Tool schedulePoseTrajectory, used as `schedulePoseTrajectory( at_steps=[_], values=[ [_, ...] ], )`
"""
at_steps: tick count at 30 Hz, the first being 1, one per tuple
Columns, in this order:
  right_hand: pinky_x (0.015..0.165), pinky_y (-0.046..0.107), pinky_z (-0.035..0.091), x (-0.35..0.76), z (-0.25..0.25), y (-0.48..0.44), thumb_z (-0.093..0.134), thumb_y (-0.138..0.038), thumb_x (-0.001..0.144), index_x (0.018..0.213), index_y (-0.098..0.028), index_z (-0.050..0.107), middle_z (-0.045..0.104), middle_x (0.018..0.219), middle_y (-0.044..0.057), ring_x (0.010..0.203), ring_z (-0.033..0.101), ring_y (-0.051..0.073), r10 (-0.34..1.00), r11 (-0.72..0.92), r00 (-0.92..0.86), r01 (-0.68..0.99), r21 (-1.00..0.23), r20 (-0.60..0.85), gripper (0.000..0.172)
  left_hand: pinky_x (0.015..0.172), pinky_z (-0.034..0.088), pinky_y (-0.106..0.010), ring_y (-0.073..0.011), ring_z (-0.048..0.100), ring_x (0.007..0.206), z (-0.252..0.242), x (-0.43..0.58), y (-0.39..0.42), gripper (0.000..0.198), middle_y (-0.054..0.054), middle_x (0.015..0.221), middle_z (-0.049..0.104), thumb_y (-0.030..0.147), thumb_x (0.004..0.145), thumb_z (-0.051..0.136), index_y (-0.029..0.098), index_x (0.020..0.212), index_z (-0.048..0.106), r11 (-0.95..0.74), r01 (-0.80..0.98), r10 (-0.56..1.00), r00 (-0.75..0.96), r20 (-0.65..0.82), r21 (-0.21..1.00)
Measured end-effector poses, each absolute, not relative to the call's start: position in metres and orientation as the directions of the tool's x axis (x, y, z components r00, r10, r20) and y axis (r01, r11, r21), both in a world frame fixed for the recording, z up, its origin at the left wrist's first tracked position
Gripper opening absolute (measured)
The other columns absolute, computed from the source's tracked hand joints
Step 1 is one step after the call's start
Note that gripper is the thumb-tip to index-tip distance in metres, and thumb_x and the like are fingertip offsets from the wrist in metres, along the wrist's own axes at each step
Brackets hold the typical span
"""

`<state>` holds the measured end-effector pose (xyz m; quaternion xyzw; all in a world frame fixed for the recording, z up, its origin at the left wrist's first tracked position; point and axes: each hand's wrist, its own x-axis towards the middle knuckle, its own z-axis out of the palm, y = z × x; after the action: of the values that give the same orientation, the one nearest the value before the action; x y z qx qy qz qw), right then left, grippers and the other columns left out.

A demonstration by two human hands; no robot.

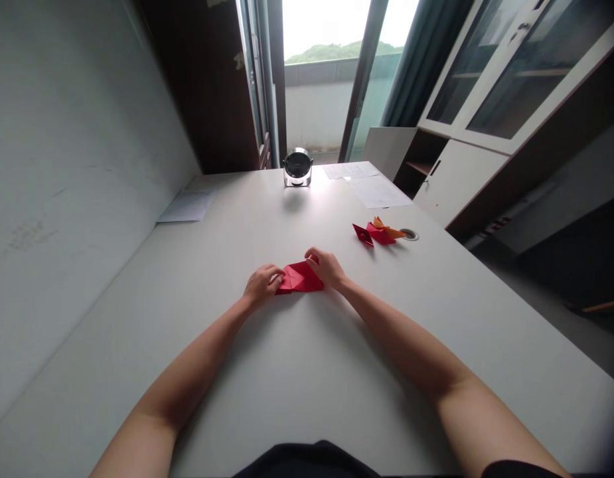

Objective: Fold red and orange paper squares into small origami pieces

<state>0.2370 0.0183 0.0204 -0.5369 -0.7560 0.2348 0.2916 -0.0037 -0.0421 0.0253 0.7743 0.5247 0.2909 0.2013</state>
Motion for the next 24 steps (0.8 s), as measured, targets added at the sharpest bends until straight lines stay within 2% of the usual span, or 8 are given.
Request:
schedulePoseTrajectory(
  at_steps=[3, 6, 10, 13, 16, 20, 24],
  values=[
    [0.074, 0.027, 0.043, 0.239, 0.019, 0.020, 0.050, -0.026, 0.089, 0.103, -0.023, 0.067, 0.070, 0.085, 0.002, 0.075, 0.059, 0.017, 0.945, 0.322, -0.200, 0.695, -0.643, 0.258, 0.022, 0.107, 0.044, -0.039, -0.0243, 0.058, 0.121, 0.026, 0.000, -0.046, 0.027, -0.005, 0.128, 0.067, 0.029, 0.094, 0.050, 0.029, 0.110, 0.072, -0.526, 0.694, 0.846, 0.485, 0.221, 0.492],
    [0.080, 0.029, 0.047, 0.238, 0.019, 0.018, 0.050, -0.030, 0.090, 0.113, -0.022, 0.065, 0.072, 0.088, 0.002, 0.078, 0.062, 0.017, 0.947, 0.314, -0.163, 0.651, -0.691, 0.277, 0.028, 0.118, 0.032, -0.044, -0.0255, 0.047, 0.137, 0.023, 0.001, -0.046, 0.038, -0.005, 0.147, 0.054, 0.031, 0.094, 0.052, 0.032, 0.130, 0.063, -0.590, 0.686, 0.794, 0.588, 0.153, 0.426],
    [0.084, 0.030, 0.050, 0.232, 0.017, 0.014, 0.054, -0.032, 0.090, 0.114, -0.023, 0.068, 0.075, 0.101, 0.003, 0.086, 0.066, 0.018, 0.933, 0.359, -0.249, 0.570, -0.739, 0.261, 0.029, 0.123, 0.020, -0.048, -0.0248, 0.034, 0.147, 0.016, -0.002, -0.043, 0.048, -0.005, 0.158, 0.041, 0.039, 0.097, 0.049, 0.032, 0.145, 0.050, -0.578, 0.707, 0.800, 0.589, 0.115, 0.407],
    [0.089, 0.031, 0.050, 0.228, 0.013, 0.011, 0.053, -0.029, 0.092, 0.108, -0.024, 0.072, 0.075, 0.107, 0.003, 0.091, 0.067, 0.018, 0.898, 0.427, -0.356, 0.565, -0.706, 0.258, 0.025, 0.124, 0.017, -0.048, -0.0243, 0.031, 0.150, 0.011, -0.007, -0.037, 0.052, -0.005, 0.161, 0.036, 0.041, 0.098, 0.047, 0.033, 0.149, 0.045, -0.563, 0.728, 0.813, 0.573, 0.103, 0.391],
    [0.096, 0.032, 0.049, 0.226, 0.008, 0.010, 0.054, -0.028, 0.093, 0.110, -0.025, 0.074, 0.074, 0.115, 0.004, 0.101, 0.068, 0.019, 0.849, 0.514, -0.444, 0.560, -0.650, 0.288, 0.026, 0.124, 0.015, -0.049, -0.0253, 0.028, 0.151, 0.006, -0.012, -0.032, 0.059, -0.008, 0.163, 0.032, 0.044, 0.098, 0.046, 0.030, 0.154, 0.037, -0.521, 0.766, 0.843, 0.532, 0.085, 0.377],
    [0.109, 0.034, 0.042, 0.226, 0.005, 0.011, 0.054, -0.032, 0.096, 0.113, -0.026, 0.075, 0.069, 0.129, 0.005, 0.123, 0.060, 0.021, 0.713, 0.677, -0.619, 0.486, -0.553, 0.329, 0.028, 0.125, 0.012, -0.049, -0.0261, 0.024, 0.152, 0.000, -0.015, -0.030, 0.067, -0.010, 0.164, 0.027, 0.051, 0.099, 0.042, 0.025, 0.158, 0.028, -0.477, 0.804, 0.868, 0.493, 0.050, 0.356],
    [0.118, 0.041, 0.032, 0.224, 0.003, 0.010, 0.051, -0.035, 0.099, 0.133, -0.031, 0.064, 0.057, 0.145, 0.003, 0.137, 0.049, 0.022, 0.663, 0.731, -0.696, 0.521, -0.440, 0.277, 0.036, 0.124, 0.009, -0.051, -0.0264, 0.017, 0.154, -0.004, -0.016, -0.029, 0.065, -0.006, 0.167, 0.019, 0.053, 0.100, 0.036, 0.029, 0.159, 0.024, -0.469, 0.825, 0.874, 0.485, 0.029, 0.315]
  ],
)
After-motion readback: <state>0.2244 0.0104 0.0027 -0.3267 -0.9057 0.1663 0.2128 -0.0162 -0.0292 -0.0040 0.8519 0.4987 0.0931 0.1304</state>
